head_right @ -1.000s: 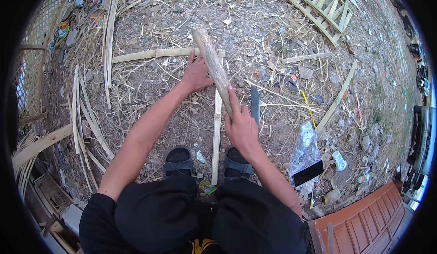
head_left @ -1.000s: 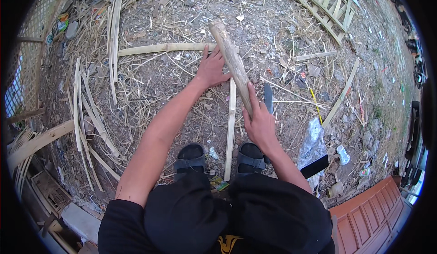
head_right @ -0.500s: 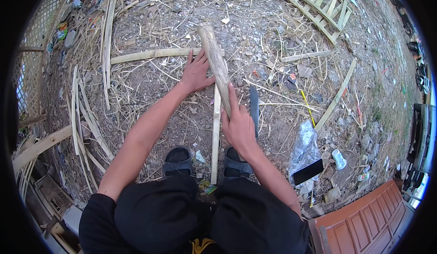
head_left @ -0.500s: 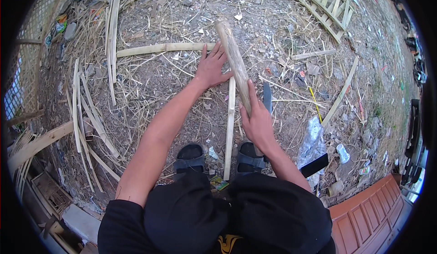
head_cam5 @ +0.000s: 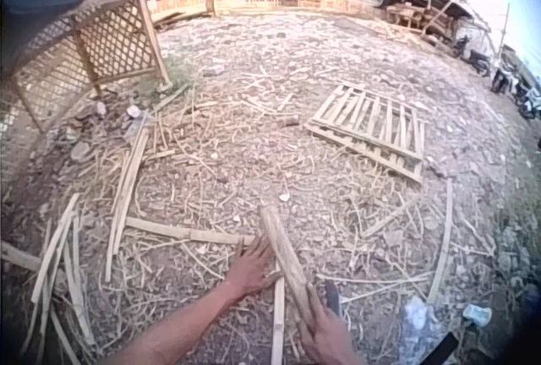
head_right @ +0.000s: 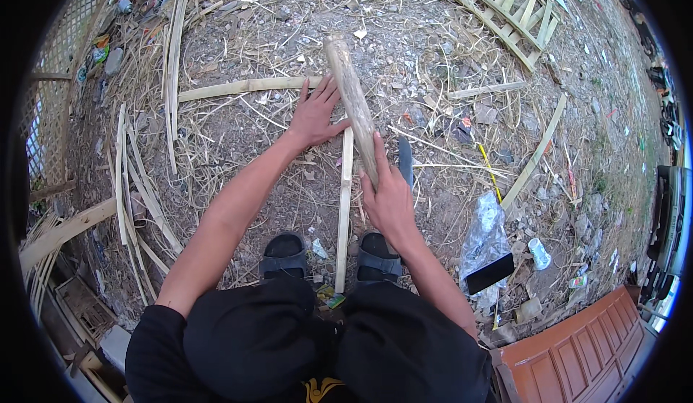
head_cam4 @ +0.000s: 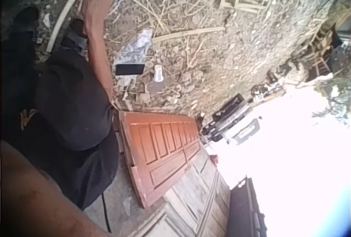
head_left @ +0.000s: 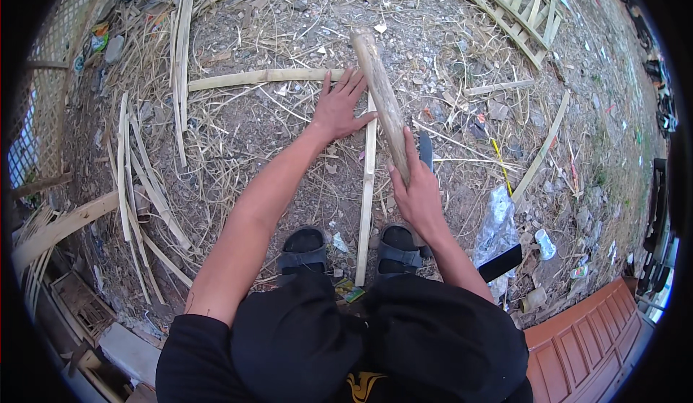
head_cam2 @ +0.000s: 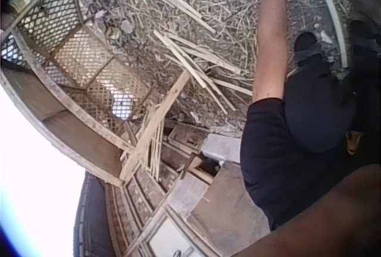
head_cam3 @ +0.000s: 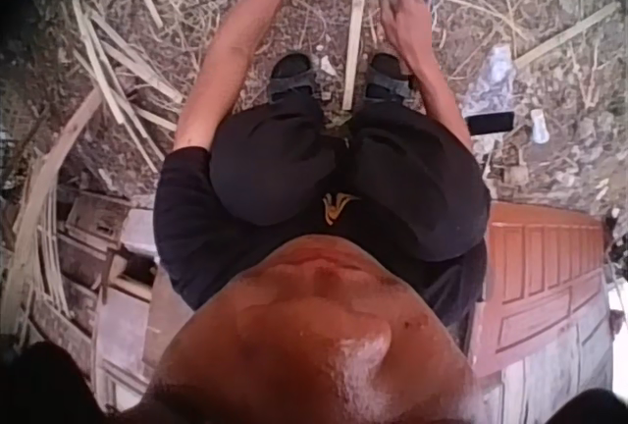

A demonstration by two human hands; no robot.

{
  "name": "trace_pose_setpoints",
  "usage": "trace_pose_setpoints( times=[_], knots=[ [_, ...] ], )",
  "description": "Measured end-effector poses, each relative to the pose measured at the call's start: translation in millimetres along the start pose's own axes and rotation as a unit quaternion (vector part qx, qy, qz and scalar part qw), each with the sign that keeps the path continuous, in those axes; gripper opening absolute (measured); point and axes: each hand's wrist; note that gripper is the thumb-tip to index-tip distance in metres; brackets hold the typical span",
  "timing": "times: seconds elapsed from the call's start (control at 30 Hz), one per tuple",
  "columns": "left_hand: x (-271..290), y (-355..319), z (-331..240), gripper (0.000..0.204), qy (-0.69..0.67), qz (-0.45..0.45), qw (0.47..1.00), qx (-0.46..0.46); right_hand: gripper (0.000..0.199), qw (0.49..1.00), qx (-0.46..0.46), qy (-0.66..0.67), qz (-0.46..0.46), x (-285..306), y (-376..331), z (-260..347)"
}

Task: The person fastens bamboo strips together by hammering them with a wooden stick, then scrapes and trims another bamboo strip using a knife.

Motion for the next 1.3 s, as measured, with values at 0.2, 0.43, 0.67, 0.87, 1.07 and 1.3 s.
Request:
trace_pose_setpoints(
  times=[0.2,0.43,0.67,0.87,1.07,1.3],
  knots=[
    [2,-4,17,0.075,-0.038,-0.053,0.997,-0.036,0.077,0.994,0.038,0.048,-0.088,44,13,30],
    [5,8,34,0.053,-0.071,-0.080,0.990,-0.088,0.074,0.996,0.015,0.072,-0.048,44,7,25],
    [16,35,46,0.038,-0.015,-0.071,0.986,-0.150,0.073,0.991,-0.079,0.107,-0.005,38,-11,10],
    [24,45,58,0.038,-0.024,-0.025,0.983,-0.180,0.073,0.980,-0.155,0.118,0.027,39,-10,1],
    [24,51,63,0.036,-0.057,-0.024,0.973,-0.224,0.074,0.995,-0.076,0.067,-0.016,27,-7,-12],
    [29,52,61,0.036,-0.064,-0.006,0.970,-0.234,0.074,0.988,-0.124,0.080,0.037,25,1,-7]
  ],
)
Point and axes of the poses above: each hand's wrist, its own y-axis towards the middle knuckle, its own x-axis out of the back of the hand, z = x × y, and after that the axes turned 7 degrees about -y, right-handed
